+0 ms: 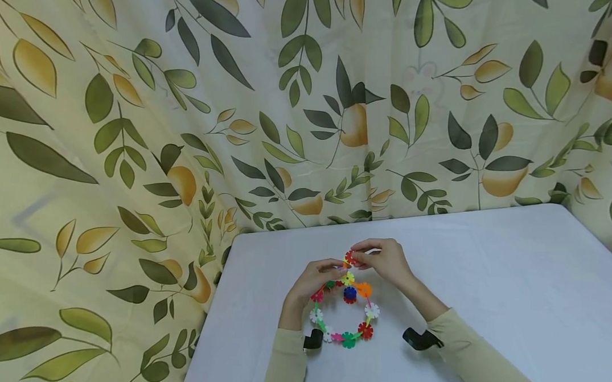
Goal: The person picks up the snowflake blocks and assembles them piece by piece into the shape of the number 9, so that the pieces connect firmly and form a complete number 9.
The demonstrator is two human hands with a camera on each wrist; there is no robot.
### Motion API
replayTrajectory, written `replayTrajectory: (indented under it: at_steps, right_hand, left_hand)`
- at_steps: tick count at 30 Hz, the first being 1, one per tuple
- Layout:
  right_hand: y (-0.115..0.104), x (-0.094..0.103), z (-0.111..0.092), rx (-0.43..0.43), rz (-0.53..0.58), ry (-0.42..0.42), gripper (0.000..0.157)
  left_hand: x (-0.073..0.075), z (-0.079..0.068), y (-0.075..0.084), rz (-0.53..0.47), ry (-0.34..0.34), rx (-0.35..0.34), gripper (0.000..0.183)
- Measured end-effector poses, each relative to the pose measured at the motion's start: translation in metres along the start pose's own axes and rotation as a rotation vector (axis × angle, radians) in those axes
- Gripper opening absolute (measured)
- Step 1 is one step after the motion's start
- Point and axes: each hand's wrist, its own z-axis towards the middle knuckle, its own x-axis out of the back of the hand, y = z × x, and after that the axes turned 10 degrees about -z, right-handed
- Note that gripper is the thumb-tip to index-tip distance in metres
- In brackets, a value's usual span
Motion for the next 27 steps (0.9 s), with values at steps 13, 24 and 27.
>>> replayTrajectory:
  at_steps: [13,24,27]
  right_hand:
    - [-0.017,0.000,-0.003,0.036,-0.102,0.005,0.014]
    - [-0.016,0.000,-0.001,0.055,-0.120,0.004,0.014]
    - [-0.014,-0.001,-0.001,0.055,-0.114,-0.005,0.015]
  left_hand:
    - [-0.005,0.002,-0.001,-0.064,0.001,0.004,0.034]
    - [-0.006,0.003,0.000,-0.060,-0.007,0.017,0.033]
    - [-0.006,0.003,0.000,-0.052,-0.009,0.015,0.033]
